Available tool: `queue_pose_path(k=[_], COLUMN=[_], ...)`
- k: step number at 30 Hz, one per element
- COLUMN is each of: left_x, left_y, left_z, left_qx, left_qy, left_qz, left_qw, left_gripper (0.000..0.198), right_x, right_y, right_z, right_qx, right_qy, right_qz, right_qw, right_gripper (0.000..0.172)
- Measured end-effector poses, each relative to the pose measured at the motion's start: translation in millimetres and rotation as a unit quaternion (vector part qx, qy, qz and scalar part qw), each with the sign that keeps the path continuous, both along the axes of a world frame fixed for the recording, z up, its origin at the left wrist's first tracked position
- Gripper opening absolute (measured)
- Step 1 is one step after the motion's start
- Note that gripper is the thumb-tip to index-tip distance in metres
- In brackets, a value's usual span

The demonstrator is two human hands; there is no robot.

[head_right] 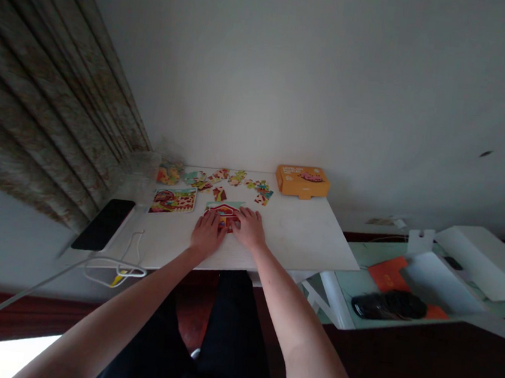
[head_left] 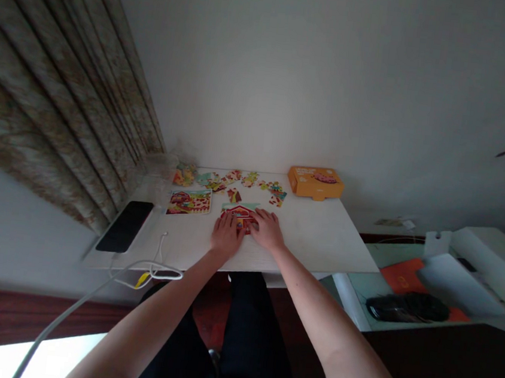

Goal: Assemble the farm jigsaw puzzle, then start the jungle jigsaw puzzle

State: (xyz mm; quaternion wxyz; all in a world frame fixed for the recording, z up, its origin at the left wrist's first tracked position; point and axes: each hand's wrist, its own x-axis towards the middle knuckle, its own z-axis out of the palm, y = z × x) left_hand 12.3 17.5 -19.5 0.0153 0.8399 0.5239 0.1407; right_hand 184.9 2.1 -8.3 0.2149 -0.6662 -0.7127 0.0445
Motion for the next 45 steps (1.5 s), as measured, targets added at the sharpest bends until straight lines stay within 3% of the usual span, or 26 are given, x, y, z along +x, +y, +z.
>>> queue_pose_path(k=[6, 10, 14, 19, 35, 45], left_x=[-10, -26, -51, -66, -60, -60], left_y=[2, 11, 28, 35, 27, 33], left_z=[-7.1, 1.9, 13.5, 16.8, 24.8, 26.2], left_qx=[0.002, 0.012, -0.006, -0.052, -0.021, -0.028], left_qy=[-0.034, -0.035, -0.022, 0.030, 0.028, 0.027], left_qz=[-0.035, -0.049, -0.119, -0.198, -0.162, -0.190], left_qw=[0.999, 0.998, 0.993, 0.978, 0.986, 0.981], left_gripper=[0.059, 0.056, 0.050, 0.051, 0.046, 0.044], right_x=[0, 0, 0, 0, 0, 1], right_y=[0, 0, 0, 0, -1, -1], right_z=[-1.3, -0.7, 0.3, -0.5, 1.1, 0.9], right_qx=[0.007, 0.005, 0.004, 0.011, 0.021, 0.014], right_qy=[0.000, -0.001, 0.002, 0.002, -0.002, 0.001], right_qz=[0.002, 0.007, 0.007, 0.006, 0.013, 0.016], right_qw=[1.000, 1.000, 1.000, 1.000, 1.000, 1.000], right_gripper=[0.036, 0.037, 0.038, 0.038, 0.038, 0.038])
